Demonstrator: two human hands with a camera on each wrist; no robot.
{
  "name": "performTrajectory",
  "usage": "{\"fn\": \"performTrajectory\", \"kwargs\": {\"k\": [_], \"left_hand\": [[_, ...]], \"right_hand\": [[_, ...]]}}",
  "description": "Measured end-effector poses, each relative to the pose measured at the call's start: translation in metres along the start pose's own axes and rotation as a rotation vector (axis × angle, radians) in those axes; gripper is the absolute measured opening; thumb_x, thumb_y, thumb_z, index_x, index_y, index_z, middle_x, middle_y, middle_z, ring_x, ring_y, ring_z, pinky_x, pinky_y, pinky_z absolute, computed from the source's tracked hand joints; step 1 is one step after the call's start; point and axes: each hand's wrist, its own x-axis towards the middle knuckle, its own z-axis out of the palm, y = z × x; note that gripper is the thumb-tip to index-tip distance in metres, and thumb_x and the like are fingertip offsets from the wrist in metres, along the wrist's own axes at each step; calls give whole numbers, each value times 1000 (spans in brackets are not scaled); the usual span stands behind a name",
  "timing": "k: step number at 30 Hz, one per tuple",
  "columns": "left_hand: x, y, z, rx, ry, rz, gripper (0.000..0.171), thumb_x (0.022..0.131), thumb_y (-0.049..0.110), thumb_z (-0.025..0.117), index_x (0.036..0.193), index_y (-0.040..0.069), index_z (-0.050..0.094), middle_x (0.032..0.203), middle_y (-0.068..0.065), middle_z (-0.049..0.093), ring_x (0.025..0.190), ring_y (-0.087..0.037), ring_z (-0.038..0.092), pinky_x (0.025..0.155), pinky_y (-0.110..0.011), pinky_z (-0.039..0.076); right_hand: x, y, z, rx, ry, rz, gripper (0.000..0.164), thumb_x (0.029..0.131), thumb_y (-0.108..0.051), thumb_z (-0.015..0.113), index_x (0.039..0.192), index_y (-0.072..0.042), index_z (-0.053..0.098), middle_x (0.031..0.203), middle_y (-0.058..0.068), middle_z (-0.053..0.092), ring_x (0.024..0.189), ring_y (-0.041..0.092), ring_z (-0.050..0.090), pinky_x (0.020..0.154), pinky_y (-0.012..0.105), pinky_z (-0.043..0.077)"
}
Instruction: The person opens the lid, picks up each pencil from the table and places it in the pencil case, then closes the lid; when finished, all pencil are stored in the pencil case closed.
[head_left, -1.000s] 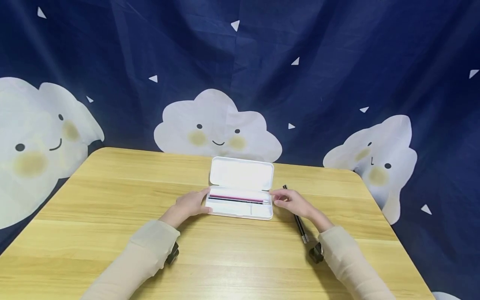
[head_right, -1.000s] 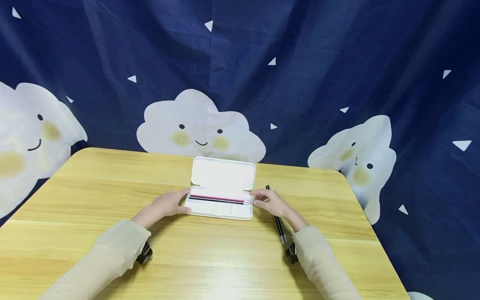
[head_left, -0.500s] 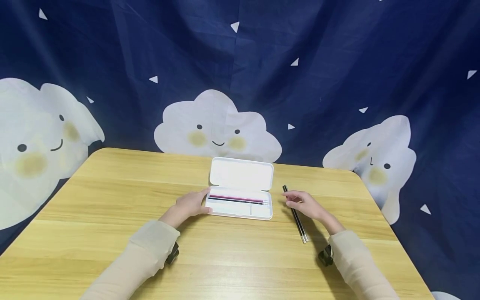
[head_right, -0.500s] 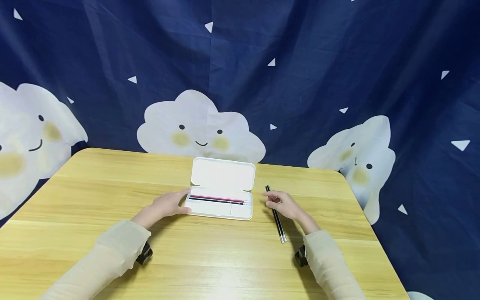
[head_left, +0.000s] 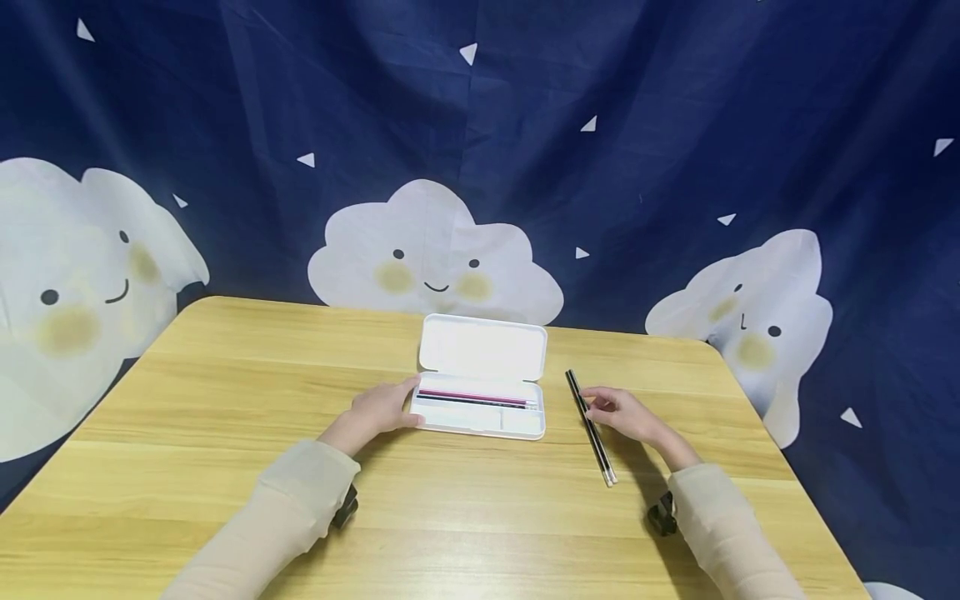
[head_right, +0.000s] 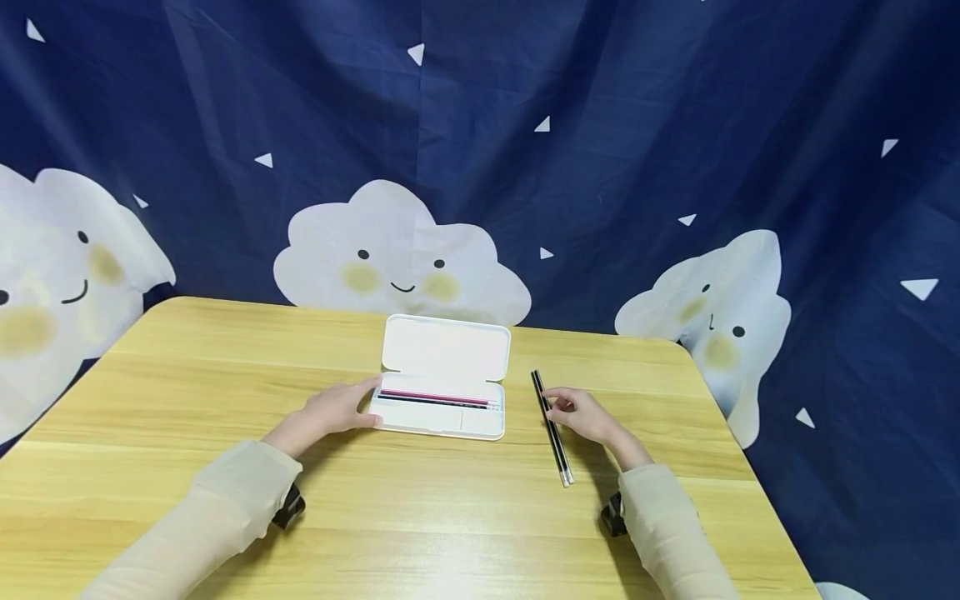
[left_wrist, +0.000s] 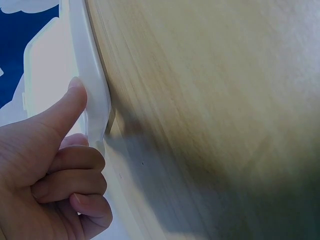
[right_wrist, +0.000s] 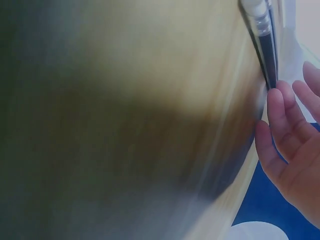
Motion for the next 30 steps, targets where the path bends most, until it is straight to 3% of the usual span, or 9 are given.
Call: {"fn": "performTrajectory", "kwargs": {"k": [6, 12, 30], "left_hand": [[0, 0, 0, 1, 1, -2, 71, 81, 35, 67, 140, 9, 36, 127, -22, 52, 107, -38, 52, 73, -49, 45], [0, 0, 0, 6, 6, -3, 71, 81, 35, 67, 140, 9, 36, 126, -22, 52, 107, -38, 53, 72, -49, 45], [0, -1, 1, 2, 12, 9, 71, 81, 35, 67, 140, 9, 36, 126, -21, 52, 107, -38, 52, 73, -49, 45]], "right_hand": [[1, 17, -1, 25, -18, -25, 41, 86, -4, 58, 121, 15, 47, 87, 13, 60, 79, 14, 54, 69, 22, 46], [0, 18, 2, 54, -26, -24, 44, 83, 1, 60, 121, 17, 45, 85, 13, 57, 75, 9, 50, 62, 20, 43], [0, 16, -2, -112, -35, 38, 47, 83, 3, 57, 125, 15, 41, 83, 8, 55, 76, 14, 50, 64, 26, 43]]}}
